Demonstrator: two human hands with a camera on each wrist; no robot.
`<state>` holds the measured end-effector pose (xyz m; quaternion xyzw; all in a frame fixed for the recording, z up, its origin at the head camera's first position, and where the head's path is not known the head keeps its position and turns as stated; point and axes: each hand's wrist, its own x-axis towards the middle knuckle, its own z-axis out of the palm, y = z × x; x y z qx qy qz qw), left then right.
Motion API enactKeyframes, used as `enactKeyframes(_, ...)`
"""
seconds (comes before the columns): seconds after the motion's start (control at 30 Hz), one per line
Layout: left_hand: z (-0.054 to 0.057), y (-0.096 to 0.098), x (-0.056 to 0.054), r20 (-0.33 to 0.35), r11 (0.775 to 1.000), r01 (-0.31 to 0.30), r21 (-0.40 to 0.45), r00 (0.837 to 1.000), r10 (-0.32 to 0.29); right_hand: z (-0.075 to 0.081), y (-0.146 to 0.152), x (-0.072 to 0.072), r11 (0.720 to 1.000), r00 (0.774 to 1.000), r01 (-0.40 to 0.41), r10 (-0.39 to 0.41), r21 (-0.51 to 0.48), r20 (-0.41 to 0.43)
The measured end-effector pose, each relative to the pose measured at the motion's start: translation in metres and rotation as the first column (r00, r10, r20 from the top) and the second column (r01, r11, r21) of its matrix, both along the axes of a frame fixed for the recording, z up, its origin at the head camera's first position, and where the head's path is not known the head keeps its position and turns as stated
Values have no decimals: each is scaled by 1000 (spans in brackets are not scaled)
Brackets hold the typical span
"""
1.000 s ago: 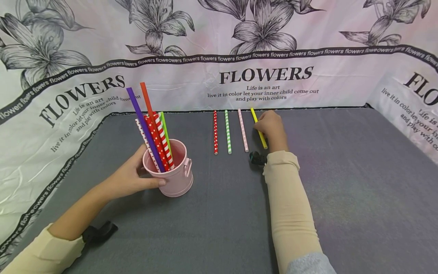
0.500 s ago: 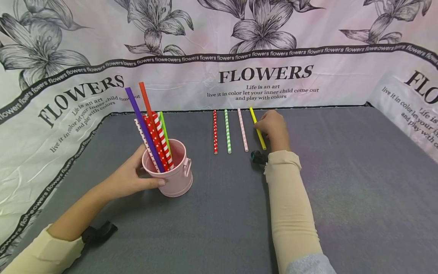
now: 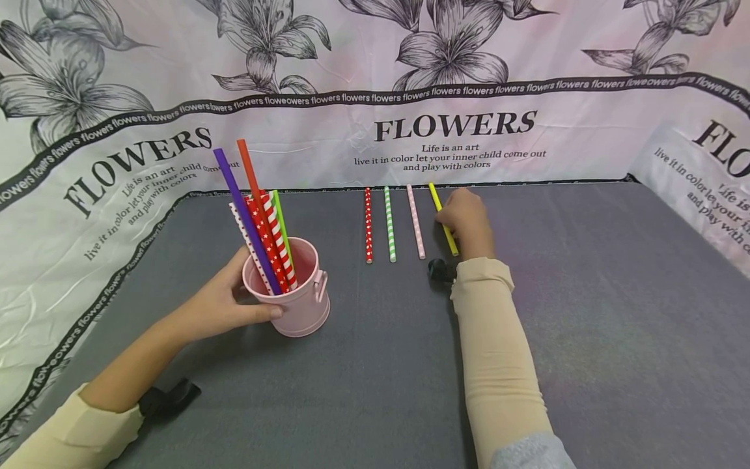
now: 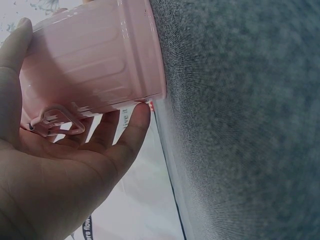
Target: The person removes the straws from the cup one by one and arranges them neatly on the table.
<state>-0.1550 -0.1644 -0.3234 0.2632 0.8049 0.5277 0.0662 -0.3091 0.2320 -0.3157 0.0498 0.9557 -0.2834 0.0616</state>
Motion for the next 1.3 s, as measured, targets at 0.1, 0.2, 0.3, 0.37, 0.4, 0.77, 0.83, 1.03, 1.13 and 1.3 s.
enactKeyframes(0.1, 0, 0, 0, 0, 1000, 0, 0, 1000, 0, -1, -3, 0, 1000, 1000, -1, 1, 7, -7)
enactKeyframes(0.2, 0, 0, 0, 1, 1000, 0, 0, 1000, 0, -1, -4, 0, 1000, 1000, 12, -12, -1, -9)
enactKeyframes(0.3, 0, 0, 0, 1, 1000, 1, 1, 1000, -1, -1, -5, 0, 1000, 1000, 10, -10, -10, -12)
enactKeyframes(0.37, 0, 0, 0, 2, 1000, 3, 1, 1000, -3, 0, -5, 1, 1000, 1000, 12, -12, -15, -24)
enactKeyframes(0.4, 0, 0, 0, 2, 1000, 2, 0, 1000, -2, 1, -6, 1, 1000, 999, 14, -15, -9, -36)
enactKeyframes(0.77, 0, 0, 0, 8, 1000, -8, -12, 1000, 8, 53, -32, 10, 972, 987, -134, 115, -194, -110)
enactKeyframes(0.83, 0, 0, 0, 11, 1000, -10, -15, 1000, 10, 64, -39, 15, 951, 976, -195, 164, -239, -143)
enactKeyframes(1.03, 0, -1, 0, 9, 1000, -11, -16, 1000, 11, 84, -71, 34, 856, 915, -380, 294, -349, -276)
enactKeyframes(1.13, 1, -1, 0, 8, 1000, -12, -16, 1000, 12, 91, -91, 46, 766, 866, -491, 380, -414, -325)
enactKeyframes(1.3, 1, 0, -1, 17, 1000, -14, -17, 1000, 15, 99, -121, 69, 645, 786, -618, 500, -450, -362)
